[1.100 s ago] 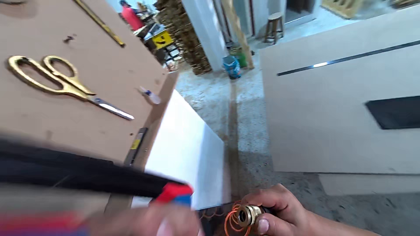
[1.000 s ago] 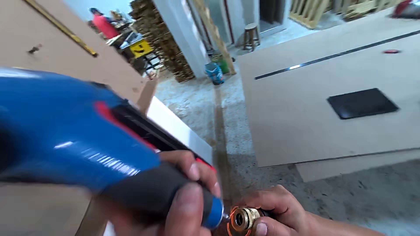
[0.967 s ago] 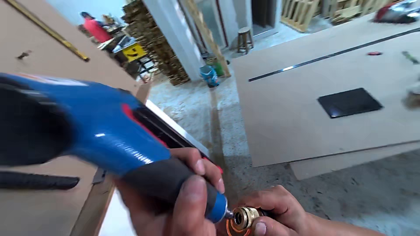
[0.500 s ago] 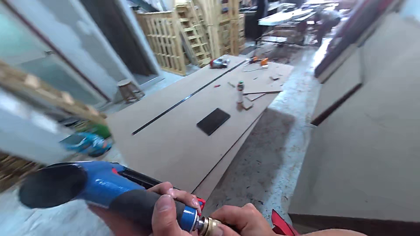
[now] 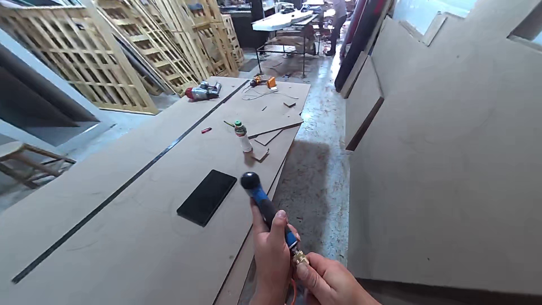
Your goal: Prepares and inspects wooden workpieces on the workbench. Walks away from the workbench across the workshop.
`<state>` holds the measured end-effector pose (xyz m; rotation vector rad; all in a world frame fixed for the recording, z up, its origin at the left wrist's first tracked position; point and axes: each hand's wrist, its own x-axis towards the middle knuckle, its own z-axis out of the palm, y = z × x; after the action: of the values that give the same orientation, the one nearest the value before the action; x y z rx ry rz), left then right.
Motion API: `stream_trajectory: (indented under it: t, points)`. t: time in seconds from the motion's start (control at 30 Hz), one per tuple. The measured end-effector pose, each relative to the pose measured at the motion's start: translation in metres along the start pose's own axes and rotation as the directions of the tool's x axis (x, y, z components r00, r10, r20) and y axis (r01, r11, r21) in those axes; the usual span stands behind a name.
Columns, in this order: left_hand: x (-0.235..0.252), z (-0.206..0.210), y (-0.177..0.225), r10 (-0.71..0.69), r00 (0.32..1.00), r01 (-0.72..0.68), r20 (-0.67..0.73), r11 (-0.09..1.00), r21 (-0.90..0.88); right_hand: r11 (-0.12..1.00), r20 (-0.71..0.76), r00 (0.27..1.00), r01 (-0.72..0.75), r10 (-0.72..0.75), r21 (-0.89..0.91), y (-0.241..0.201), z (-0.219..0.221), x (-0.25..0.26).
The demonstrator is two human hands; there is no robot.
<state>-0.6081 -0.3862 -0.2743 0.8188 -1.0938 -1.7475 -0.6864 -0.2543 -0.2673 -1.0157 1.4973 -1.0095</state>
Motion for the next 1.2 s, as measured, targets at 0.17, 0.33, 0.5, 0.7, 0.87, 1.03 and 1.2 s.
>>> stream_trajectory:
  t: [0.17,0.33,0.5,0.7,0.87,1.03,1.2]
  points:
    - [0.134,-0.042,-0.013,-0.366,0.919,0.348,0.147,0.928,0.135,0.950,0.058,0.997,-0.038,0.058,-0.311,0.003,-0.044,0.080]
    - [0.248,-0.107,-0.058,-0.523,0.852,0.377,0.017,0.636,0.673,0.921,-0.118,0.977,-0.206,0.176,-0.331,0.031,-0.114,0.124]
    - [0.282,-0.143,-0.116,-0.569,0.818,0.282,-0.081,0.274,0.919,0.901,-0.233,0.920,-0.369,0.317,-0.230,0.047,-0.186,0.143]
    - [0.307,-0.124,-0.169,-0.499,0.861,0.104,-0.101,-0.022,0.994,0.833,-0.169,0.913,-0.408,0.371,-0.375,0.073,-0.298,0.234]
    - [0.326,-0.098,-0.200,-0.307,0.937,0.084,-0.164,-0.259,0.962,0.757,-0.084,0.954,-0.281,0.289,-0.590,0.061,-0.417,0.363]
    - [0.341,-0.076,-0.216,-0.212,0.914,0.268,-0.347,-0.328,0.906,0.632,0.070,0.963,-0.115,0.261,-0.767,0.035,-0.502,0.504]
    - [0.337,-0.050,-0.222,-0.106,0.850,0.472,-0.516,-0.284,0.835,0.431,0.108,0.989,0.055,0.101,-0.901,0.055,-0.518,0.657]
